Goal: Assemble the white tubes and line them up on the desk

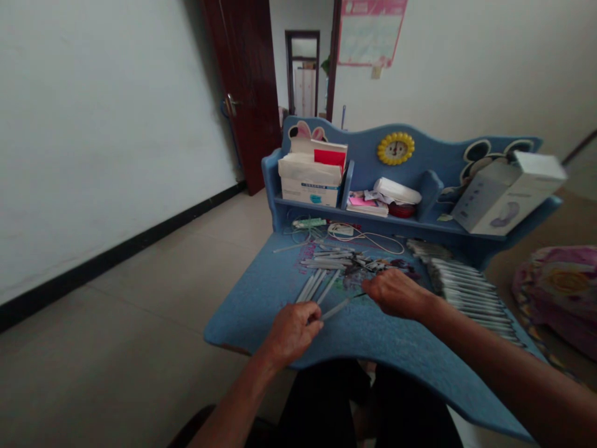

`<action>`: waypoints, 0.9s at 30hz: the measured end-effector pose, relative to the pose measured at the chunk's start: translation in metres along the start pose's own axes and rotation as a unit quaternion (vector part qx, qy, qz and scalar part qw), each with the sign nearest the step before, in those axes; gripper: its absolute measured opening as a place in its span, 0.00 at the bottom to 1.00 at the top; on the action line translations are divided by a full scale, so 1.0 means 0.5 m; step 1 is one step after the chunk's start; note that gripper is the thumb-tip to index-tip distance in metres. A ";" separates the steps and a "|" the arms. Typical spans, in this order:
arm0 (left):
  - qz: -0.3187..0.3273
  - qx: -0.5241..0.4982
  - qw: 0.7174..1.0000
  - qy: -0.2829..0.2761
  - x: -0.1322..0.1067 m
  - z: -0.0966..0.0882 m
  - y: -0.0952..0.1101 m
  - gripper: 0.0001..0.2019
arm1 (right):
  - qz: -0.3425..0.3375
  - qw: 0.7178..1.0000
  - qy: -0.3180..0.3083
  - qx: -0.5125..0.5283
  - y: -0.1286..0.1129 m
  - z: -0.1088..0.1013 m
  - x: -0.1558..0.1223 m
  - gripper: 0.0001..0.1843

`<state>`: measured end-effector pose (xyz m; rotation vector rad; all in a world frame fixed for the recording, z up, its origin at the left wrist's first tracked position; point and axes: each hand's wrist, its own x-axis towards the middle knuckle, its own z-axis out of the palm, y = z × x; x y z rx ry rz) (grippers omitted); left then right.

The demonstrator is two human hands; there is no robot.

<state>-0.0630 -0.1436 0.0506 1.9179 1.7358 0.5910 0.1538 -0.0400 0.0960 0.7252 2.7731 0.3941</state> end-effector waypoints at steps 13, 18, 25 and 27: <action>-0.005 -0.017 1.000 -0.022 -0.001 0.004 0.011 0.04 | -0.025 1.000 -0.006 -0.006 -0.014 -0.009 0.003 0.12; -0.024 -0.102 0.992 -0.073 0.004 0.009 0.011 0.03 | -0.035 0.999 -0.014 -0.011 -0.021 -0.008 0.007 0.11; -0.073 -0.216 0.966 -0.118 0.010 0.022 0.012 0.10 | -0.058 0.998 0.014 -0.020 -0.027 -0.004 0.002 0.11; -0.077 -0.238 0.958 -0.143 0.011 0.027 0.013 0.10 | -0.066 0.998 0.012 -0.019 -0.029 -0.004 -0.002 0.11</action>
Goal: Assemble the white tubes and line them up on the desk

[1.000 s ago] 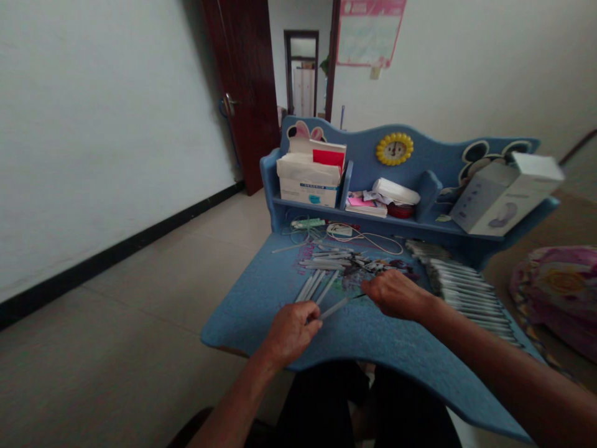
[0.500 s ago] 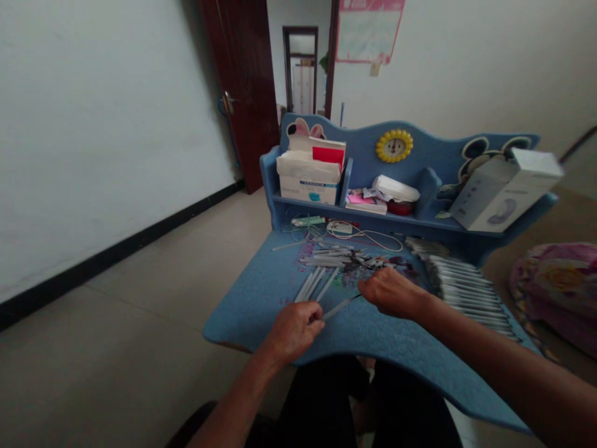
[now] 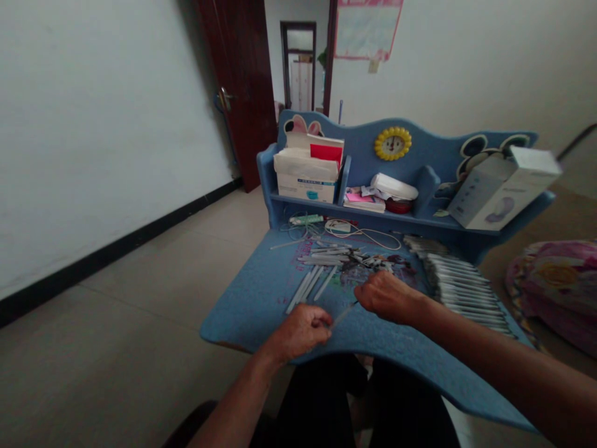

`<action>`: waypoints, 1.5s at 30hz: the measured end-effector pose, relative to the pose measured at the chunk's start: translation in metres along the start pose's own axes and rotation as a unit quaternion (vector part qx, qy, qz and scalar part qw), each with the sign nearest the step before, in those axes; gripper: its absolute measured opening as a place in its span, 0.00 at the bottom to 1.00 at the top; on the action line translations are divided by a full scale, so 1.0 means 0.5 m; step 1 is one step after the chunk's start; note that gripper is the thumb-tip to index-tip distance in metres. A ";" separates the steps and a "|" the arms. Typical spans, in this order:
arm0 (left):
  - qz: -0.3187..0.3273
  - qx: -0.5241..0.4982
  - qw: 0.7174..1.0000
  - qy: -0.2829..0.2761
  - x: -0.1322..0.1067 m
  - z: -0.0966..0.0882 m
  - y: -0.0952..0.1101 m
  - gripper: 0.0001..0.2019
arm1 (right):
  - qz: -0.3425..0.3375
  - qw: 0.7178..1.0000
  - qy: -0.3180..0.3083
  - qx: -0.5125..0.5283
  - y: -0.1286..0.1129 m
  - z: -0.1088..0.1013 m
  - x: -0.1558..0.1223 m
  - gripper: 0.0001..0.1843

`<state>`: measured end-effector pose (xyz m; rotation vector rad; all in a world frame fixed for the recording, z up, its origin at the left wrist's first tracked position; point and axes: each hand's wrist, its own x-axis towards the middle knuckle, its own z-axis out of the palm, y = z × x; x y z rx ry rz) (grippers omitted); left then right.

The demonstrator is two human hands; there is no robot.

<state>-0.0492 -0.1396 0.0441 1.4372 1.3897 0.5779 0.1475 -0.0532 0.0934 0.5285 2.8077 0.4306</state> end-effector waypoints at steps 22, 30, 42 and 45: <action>0.068 -0.077 0.991 0.088 0.035 0.032 -0.006 0.07 | 0.200 0.952 0.152 0.174 -0.063 0.067 -0.063 0.09; 0.076 -0.088 0.986 0.120 0.028 0.040 -0.006 0.06 | 0.354 0.927 -0.007 0.122 0.071 0.155 0.002 0.15; 0.081 -0.071 0.987 0.123 0.021 0.029 -0.006 0.06 | 0.294 0.946 -0.025 0.137 0.114 0.162 0.065 0.11; 0.084 -0.062 0.986 0.126 0.019 0.027 -0.001 0.05 | 0.286 0.943 0.025 0.166 0.106 0.143 0.051 0.13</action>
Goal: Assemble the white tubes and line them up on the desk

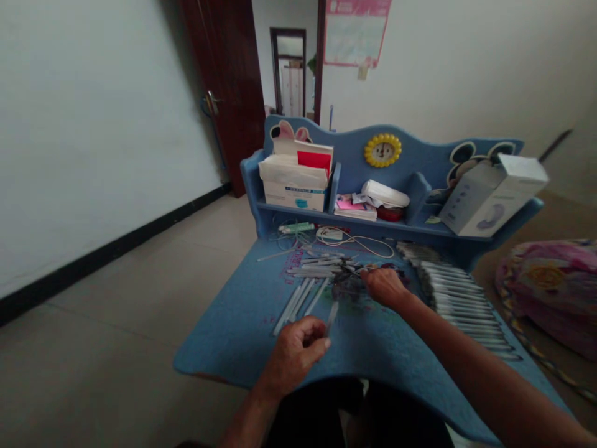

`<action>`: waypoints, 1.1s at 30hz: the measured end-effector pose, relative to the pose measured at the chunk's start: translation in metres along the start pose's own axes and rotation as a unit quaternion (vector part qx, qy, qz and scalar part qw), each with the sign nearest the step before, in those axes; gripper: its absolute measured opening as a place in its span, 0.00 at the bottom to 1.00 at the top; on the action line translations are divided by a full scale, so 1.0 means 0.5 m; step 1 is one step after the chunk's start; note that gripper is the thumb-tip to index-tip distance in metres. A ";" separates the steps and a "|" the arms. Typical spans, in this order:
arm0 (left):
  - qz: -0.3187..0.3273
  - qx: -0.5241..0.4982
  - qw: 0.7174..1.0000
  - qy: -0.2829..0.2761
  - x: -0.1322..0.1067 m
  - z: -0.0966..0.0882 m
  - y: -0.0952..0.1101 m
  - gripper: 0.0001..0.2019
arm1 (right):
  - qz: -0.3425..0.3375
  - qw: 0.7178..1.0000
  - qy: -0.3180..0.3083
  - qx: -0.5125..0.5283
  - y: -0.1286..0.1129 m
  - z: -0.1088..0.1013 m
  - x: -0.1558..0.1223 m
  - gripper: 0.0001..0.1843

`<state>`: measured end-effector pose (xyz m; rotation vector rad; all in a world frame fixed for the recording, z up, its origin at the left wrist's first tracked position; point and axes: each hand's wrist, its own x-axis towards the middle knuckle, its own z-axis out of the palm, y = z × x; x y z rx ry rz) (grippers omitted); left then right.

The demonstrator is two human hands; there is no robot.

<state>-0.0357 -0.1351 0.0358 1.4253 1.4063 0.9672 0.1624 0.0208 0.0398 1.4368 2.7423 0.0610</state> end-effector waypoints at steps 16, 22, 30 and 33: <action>0.028 0.078 0.995 -0.053 -0.013 0.012 0.043 0.04 | -0.046 0.767 0.054 0.637 -0.063 -0.071 -0.157 0.06; 0.039 0.092 0.993 -0.060 -0.018 0.017 0.045 0.04 | -0.099 0.803 0.075 0.583 -0.053 -0.082 -0.160 0.05; 0.050 0.109 0.990 -0.074 -0.020 0.012 0.047 0.04 | -0.129 0.833 0.045 0.536 -0.051 -0.097 -0.161 0.04; 0.058 0.114 0.989 -0.076 -0.021 0.009 0.048 0.04 | -0.121 0.832 0.043 0.540 -0.050 -0.096 -0.162 0.04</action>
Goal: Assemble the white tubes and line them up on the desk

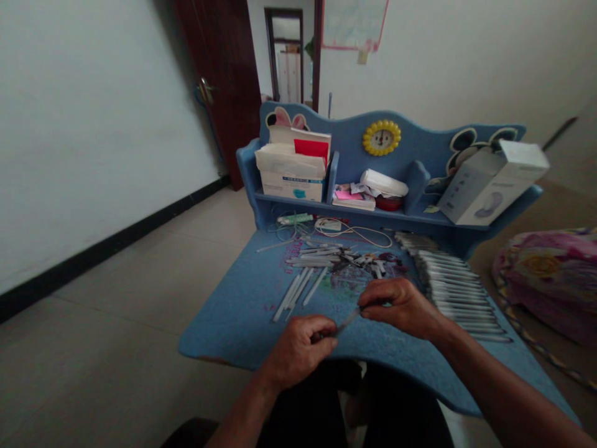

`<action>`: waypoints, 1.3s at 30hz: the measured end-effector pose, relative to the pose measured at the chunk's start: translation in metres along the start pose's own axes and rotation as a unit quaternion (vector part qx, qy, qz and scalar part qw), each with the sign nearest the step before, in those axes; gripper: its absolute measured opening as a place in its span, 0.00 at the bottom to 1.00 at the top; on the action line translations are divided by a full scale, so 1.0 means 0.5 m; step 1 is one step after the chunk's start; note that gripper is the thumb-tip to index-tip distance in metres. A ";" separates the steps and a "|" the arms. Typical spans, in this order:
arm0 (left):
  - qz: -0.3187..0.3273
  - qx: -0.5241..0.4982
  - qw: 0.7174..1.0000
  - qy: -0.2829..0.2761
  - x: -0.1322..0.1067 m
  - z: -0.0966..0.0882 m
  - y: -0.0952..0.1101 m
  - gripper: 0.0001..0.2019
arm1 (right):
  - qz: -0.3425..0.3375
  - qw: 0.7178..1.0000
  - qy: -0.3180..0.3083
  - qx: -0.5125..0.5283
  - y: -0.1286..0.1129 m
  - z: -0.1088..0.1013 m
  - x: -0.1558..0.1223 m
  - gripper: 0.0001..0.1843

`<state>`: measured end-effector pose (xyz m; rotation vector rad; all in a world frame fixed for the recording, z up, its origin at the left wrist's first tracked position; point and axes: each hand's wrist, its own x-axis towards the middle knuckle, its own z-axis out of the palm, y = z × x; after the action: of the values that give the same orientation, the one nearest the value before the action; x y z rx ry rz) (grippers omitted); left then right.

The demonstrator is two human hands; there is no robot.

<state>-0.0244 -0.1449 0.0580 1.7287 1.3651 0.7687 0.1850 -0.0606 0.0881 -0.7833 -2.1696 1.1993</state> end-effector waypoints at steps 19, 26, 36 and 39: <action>0.012 0.029 0.999 -0.027 -0.002 -0.004 0.003 0.07 | -0.014 0.996 -0.059 -0.061 -0.019 -0.008 -0.002 0.06; 0.002 0.019 0.997 -0.077 -0.007 -0.009 0.006 0.07 | 0.010 0.990 -0.112 -0.086 -0.017 -0.006 -0.005 0.07; -0.023 0.009 0.995 -0.100 -0.012 -0.012 0.005 0.06 | 0.115 0.987 -0.106 -0.036 -0.005 0.014 -0.017 0.09; -0.032 0.008 0.995 -0.095 -0.011 -0.009 0.003 0.07 | 0.120 0.988 -0.094 -0.029 -0.001 0.019 -0.019 0.09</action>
<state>-0.0289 -0.1497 0.0619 1.7150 1.2924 0.5439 0.1849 -0.0729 0.0827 -1.0172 -2.3225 1.3828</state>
